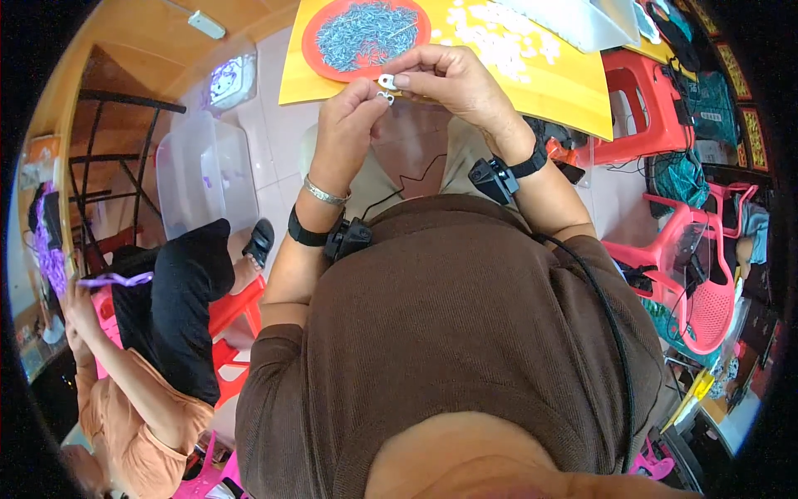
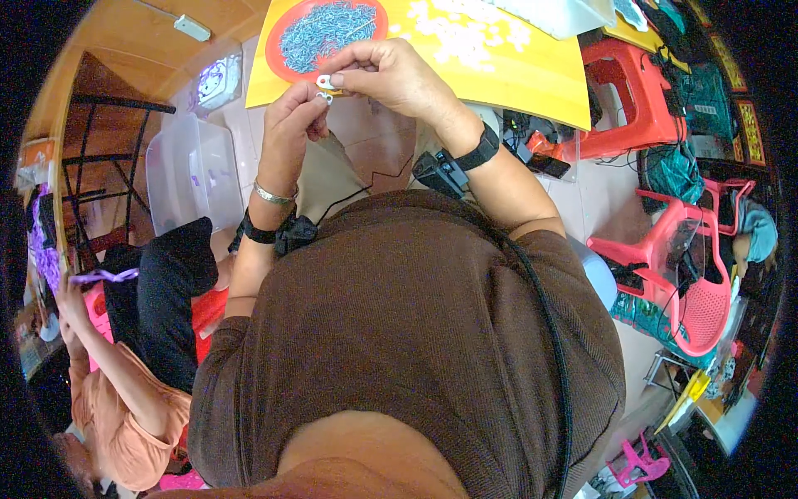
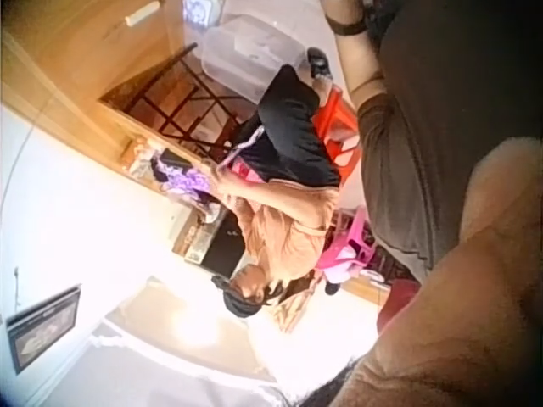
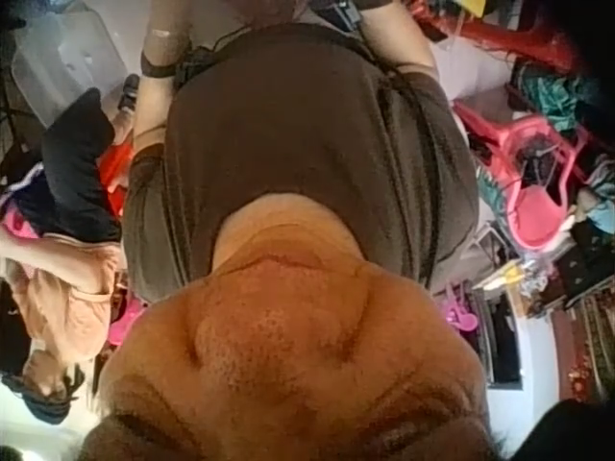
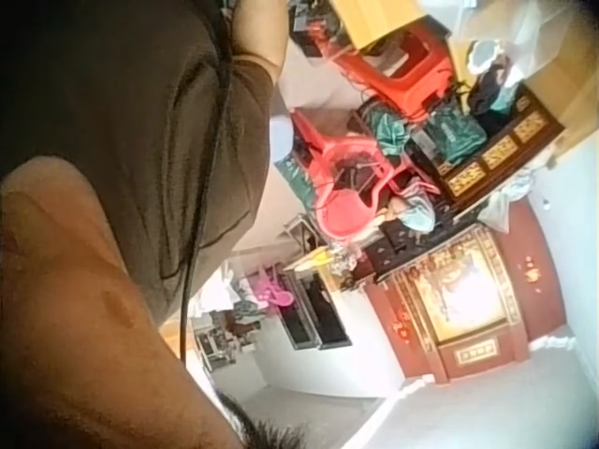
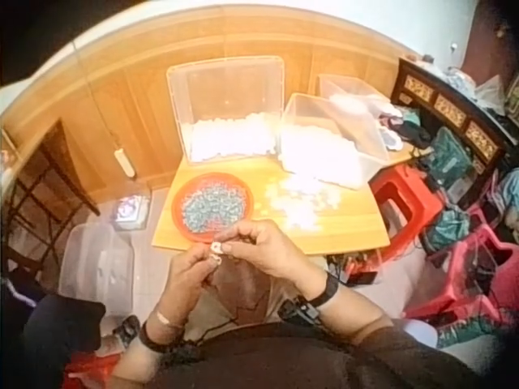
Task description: Assembling small plastic components with screws by hand.
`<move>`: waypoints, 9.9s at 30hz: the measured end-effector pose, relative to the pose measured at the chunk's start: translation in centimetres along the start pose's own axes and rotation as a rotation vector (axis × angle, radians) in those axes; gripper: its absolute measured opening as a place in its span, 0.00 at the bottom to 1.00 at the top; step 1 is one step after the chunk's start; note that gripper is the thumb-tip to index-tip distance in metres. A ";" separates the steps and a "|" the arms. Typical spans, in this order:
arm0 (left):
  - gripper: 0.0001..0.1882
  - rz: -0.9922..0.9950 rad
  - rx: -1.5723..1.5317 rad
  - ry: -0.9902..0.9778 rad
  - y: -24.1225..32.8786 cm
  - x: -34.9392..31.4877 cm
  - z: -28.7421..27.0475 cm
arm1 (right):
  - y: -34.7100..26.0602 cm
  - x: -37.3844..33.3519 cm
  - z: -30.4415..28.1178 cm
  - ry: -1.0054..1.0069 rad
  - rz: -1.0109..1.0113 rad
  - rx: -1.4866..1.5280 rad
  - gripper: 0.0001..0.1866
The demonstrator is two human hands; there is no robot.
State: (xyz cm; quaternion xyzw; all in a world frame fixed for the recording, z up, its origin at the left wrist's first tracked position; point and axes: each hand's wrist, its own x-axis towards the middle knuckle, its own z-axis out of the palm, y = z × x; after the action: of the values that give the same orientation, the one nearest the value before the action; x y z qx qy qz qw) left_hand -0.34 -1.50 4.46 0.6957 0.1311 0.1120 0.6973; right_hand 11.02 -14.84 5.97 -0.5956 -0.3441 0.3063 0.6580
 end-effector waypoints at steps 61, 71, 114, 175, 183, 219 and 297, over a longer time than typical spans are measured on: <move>0.12 0.020 -0.194 0.123 -1.0 -0.9 0.6 | 2.0 -0.3 1.3 0.028 -0.575 -0.826 0.09; 0.12 0.067 -0.153 0.136 -1.2 -0.5 -0.1 | 1.6 -0.1 1.5 -0.006 -0.331 -0.610 0.13; 0.13 -0.069 -0.151 0.098 -2.6 -0.3 -2.7 | 5.8 13.5 -15.3 0.034 -0.045 -1.756 0.08; 0.11 -0.084 -0.254 0.044 -2.3 0.3 -0.1 | 1.9 0.0 0.3 -0.031 0.017 -0.218 0.09; 0.10 -0.046 -0.242 0.047 -1.9 0.2 -0.1 | 1.2 -0.4 0.6 -0.055 -0.011 -0.271 0.09; 0.12 -0.198 -0.196 -0.205 -4.6 0.4 -1.8 | 2.3 -0.9 1.2 -0.058 -0.396 -0.951 0.07; 0.11 -0.045 -0.177 -0.028 -0.3 1.0 -2.3 | 0.8 7.6 -1.8 -0.106 0.105 -0.045 0.12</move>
State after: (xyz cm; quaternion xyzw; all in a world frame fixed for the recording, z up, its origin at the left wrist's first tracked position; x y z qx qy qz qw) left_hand -0.23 0.98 4.14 0.6296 0.1265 0.0979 0.7603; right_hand 16.93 -9.61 5.78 -0.6105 -0.3536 0.3637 0.6082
